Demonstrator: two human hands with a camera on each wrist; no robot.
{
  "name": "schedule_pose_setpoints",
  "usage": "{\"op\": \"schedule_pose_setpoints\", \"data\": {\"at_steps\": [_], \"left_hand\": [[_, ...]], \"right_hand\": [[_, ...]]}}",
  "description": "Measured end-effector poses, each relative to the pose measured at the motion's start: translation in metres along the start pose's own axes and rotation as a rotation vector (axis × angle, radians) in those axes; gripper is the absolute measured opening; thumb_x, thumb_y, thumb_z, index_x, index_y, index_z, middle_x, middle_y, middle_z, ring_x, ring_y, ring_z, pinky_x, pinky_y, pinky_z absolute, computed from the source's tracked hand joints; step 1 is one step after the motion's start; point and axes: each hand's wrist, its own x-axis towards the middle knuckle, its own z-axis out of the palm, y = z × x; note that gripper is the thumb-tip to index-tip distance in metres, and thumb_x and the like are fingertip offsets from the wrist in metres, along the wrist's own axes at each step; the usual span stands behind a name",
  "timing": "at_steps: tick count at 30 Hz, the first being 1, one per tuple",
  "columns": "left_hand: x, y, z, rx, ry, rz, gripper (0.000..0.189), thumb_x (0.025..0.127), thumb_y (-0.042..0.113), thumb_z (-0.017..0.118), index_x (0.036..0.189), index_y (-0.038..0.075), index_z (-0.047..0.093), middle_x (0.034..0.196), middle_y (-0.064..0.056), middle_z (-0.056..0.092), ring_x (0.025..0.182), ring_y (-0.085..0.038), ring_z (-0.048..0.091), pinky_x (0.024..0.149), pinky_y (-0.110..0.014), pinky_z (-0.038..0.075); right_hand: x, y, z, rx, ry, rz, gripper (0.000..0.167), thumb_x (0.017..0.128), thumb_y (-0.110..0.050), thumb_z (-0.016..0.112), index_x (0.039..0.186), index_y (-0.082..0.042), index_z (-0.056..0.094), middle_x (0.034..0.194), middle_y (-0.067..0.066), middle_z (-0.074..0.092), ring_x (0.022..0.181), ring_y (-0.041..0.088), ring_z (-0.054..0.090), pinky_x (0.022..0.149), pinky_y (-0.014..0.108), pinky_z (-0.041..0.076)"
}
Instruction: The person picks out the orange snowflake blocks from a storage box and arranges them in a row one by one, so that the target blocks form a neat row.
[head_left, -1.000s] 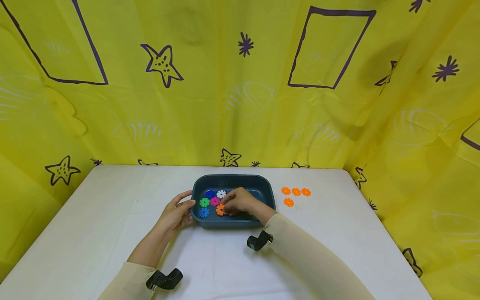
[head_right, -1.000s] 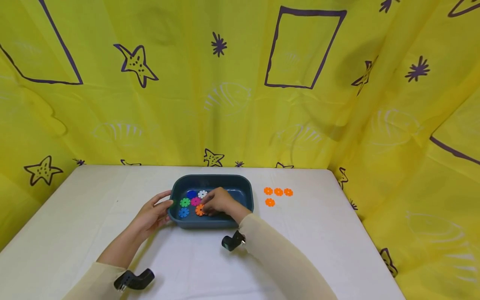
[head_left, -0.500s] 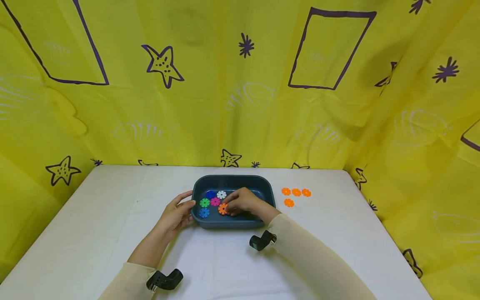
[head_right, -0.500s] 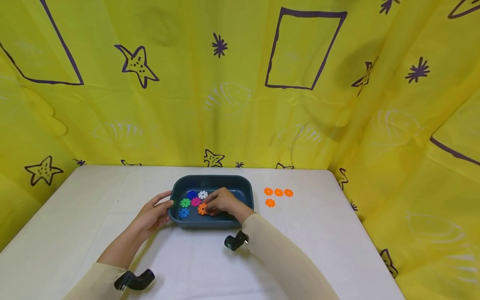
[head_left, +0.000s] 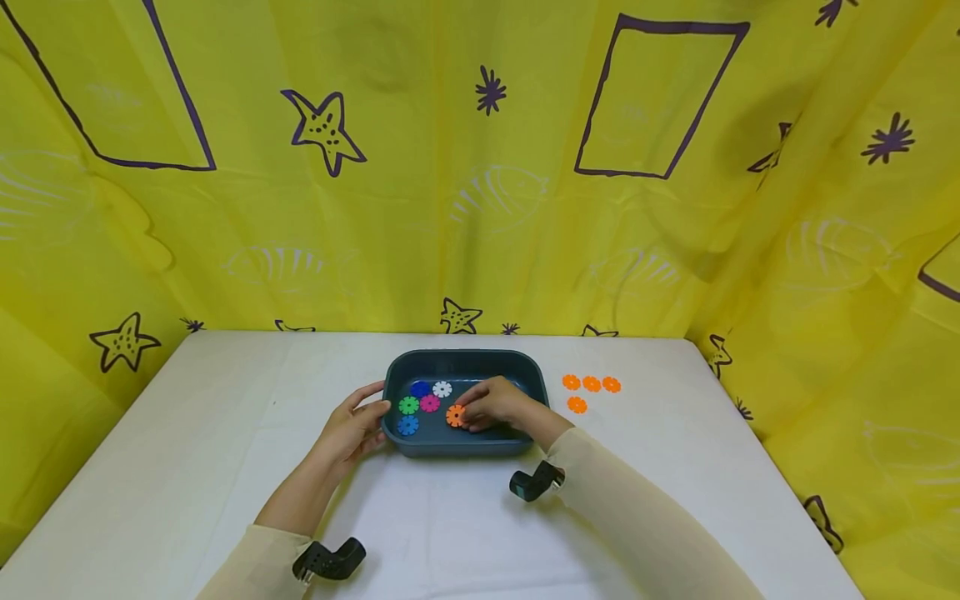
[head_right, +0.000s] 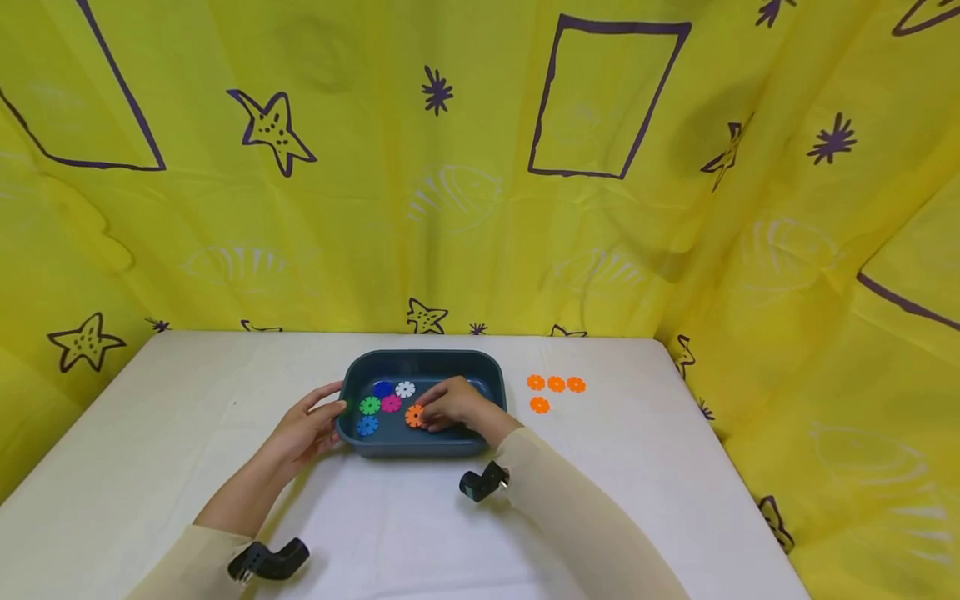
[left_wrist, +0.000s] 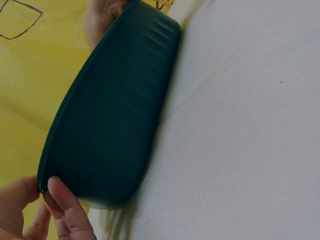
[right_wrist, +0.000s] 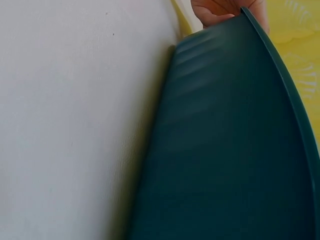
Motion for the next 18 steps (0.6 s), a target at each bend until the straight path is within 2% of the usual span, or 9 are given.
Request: {"op": "schedule_pose_setpoints", "data": {"at_steps": [18], "left_hand": [[0.0,-0.001,-0.002,0.0,-0.009,0.003,0.053,0.099,0.015,0.058,0.149,0.011,0.039,0.087,0.006,0.062,0.067,-0.005,0.057,0.06,-0.018,0.05]], "right_hand": [[-0.01,0.0,-0.016,0.023,-0.015,0.008,0.026,0.088,0.004,0.067,0.114,0.006,0.068,0.086,0.011,0.071,0.07,0.015,0.068,0.071,0.031,0.06]]}}
